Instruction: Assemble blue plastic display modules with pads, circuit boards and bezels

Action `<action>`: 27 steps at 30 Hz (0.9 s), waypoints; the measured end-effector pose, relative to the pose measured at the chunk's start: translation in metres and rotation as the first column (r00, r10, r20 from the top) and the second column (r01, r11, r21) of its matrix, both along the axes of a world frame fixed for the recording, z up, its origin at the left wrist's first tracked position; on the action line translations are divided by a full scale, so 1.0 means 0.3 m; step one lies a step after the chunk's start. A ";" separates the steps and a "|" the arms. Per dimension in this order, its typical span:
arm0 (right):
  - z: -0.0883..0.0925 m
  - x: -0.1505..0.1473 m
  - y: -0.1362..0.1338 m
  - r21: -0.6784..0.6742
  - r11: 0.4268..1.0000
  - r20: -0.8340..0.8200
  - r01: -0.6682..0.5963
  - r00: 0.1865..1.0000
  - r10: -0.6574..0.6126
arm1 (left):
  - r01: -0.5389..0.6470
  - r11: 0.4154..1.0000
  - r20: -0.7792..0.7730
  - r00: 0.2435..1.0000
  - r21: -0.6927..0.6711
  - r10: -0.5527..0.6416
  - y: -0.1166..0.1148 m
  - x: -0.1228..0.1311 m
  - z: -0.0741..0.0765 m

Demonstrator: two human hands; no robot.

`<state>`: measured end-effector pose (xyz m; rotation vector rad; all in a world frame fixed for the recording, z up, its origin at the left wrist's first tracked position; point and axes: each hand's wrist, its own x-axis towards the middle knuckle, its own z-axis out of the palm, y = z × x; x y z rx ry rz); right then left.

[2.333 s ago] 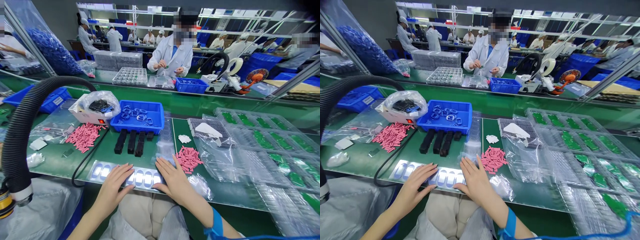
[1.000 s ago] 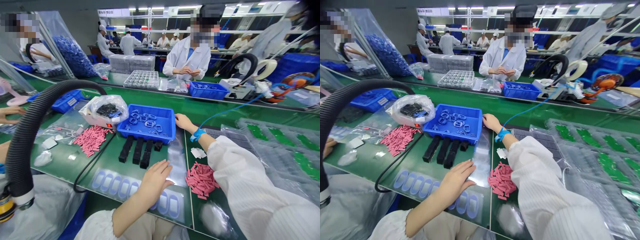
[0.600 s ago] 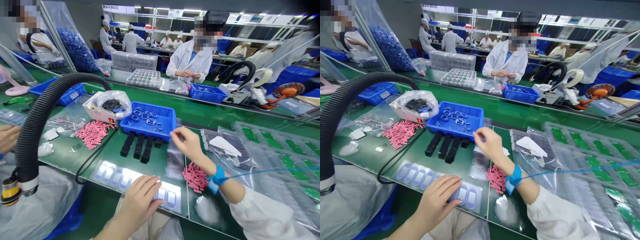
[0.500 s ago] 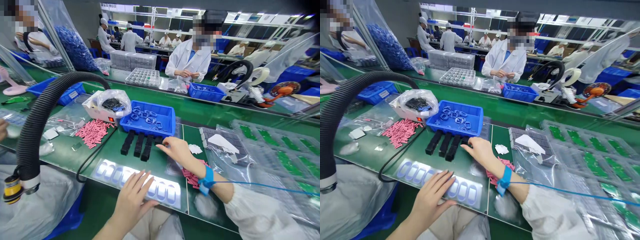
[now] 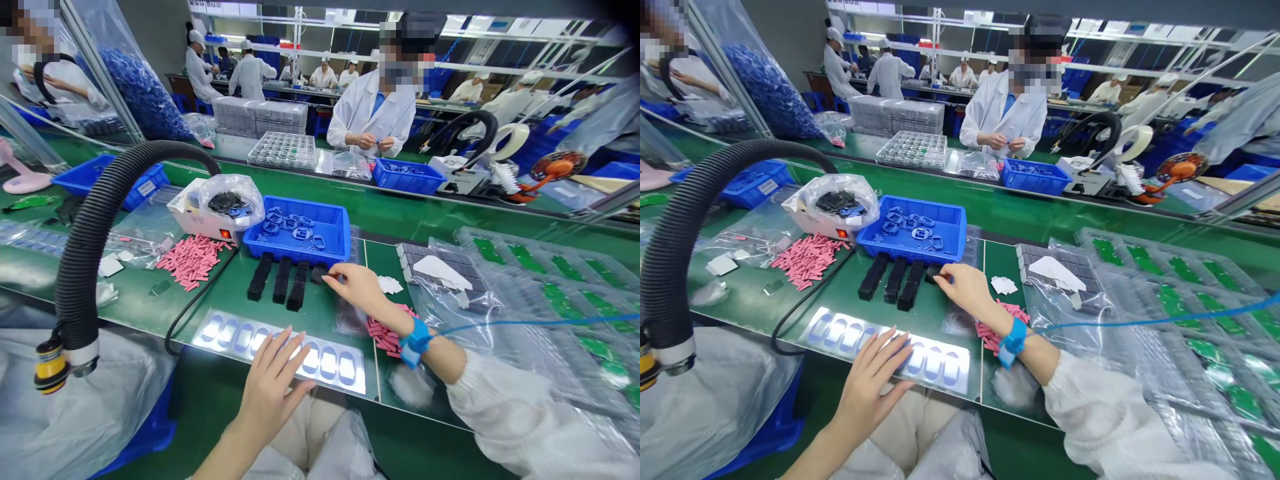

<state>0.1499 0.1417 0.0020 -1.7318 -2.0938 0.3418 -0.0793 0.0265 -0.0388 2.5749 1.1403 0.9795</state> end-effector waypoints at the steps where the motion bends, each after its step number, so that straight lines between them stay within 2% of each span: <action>1: 0.017 0.001 -0.030 0.034 0.999 -0.038 -0.009 0.999 0.011 | 0.002 0.997 0.097 0.995 -0.079 0.005 -0.012 0.005 0.016; 3: 0.056 -0.001 -0.102 0.093 0.995 -0.126 -0.041 0.991 0.052 | 0.031 0.947 0.285 0.956 -0.319 0.065 -0.033 0.021 0.058; 4: 0.076 -0.005 -0.142 0.114 0.991 -0.171 -0.063 0.982 0.082 | 0.064 0.887 0.361 0.925 -0.457 0.119 -0.041 0.032 0.081; 5: 0.097 -0.010 -0.185 0.133 0.987 -0.211 -0.091 0.970 0.118 | 0.122 0.806 0.427 0.888 -0.579 0.173 -0.046 0.043 0.104; 7: 0.137 -0.026 -0.269 0.131 0.976 -0.304 -0.172 0.931 0.204 | 0.314 0.602 0.554 0.789 -0.734 0.264 -0.048 0.065 0.143; 8: 0.155 -0.034 -0.308 0.098 0.968 -0.369 -0.231 0.895 0.252 | 0.436 0.485 0.612 0.732 -0.758 0.298 -0.047 0.076 0.156; 10: 0.182 -0.050 -0.376 -0.023 0.928 -0.536 -0.372 0.788 0.303 | 0.653 0.243 0.693 0.634 -0.718 0.342 -0.043 0.094 0.170; 12: 0.197 -0.060 -0.428 -0.132 0.863 -0.671 -0.488 0.684 0.285 | 0.758 0.045 0.716 0.594 -0.651 0.367 -0.044 0.108 0.169; 13: 0.199 -0.063 -0.448 -0.161 0.839 -0.711 -0.520 0.650 0.267 | 0.776 -0.019 0.716 0.591 -0.631 0.372 -0.047 0.113 0.166; 15: 0.196 -0.066 -0.481 -0.184 0.820 -0.755 -0.541 0.612 0.235 | 0.783 -0.110 0.702 0.603 -0.613 0.379 -0.057 0.120 0.161; 17: 0.184 -0.066 -0.509 -0.181 0.836 -0.760 -0.517 0.613 0.215 | 0.782 -0.172 0.694 0.614 -0.599 0.376 -0.069 0.125 0.162; 19: 0.164 -0.064 -0.534 -0.140 0.897 -0.751 -0.419 0.635 0.179 | 0.785 -0.189 0.690 0.612 -0.590 0.386 -0.081 0.130 0.172; 21: 0.143 -0.059 -0.557 -0.026 0.974 -0.739 -0.223 0.661 0.132 | 0.794 -0.152 0.683 0.589 -0.589 0.432 -0.089 0.137 0.185; 23: 0.128 -0.050 -0.577 0.132 0.991 -0.686 -0.031 0.718 0.114 | 0.790 -0.107 0.671 0.576 -0.603 0.467 -0.095 0.149 0.197; 25: 0.123 -0.036 -0.592 0.253 0.967 -0.593 0.037 0.796 0.125 | 0.784 -0.068 0.667 0.566 -0.617 0.485 -0.099 0.163 0.205; 27: 0.128 -0.020 -0.602 0.302 0.953 -0.509 0.023 0.849 0.141 | 0.783 -0.038 0.672 0.557 -0.621 0.487 -0.105 0.177 0.209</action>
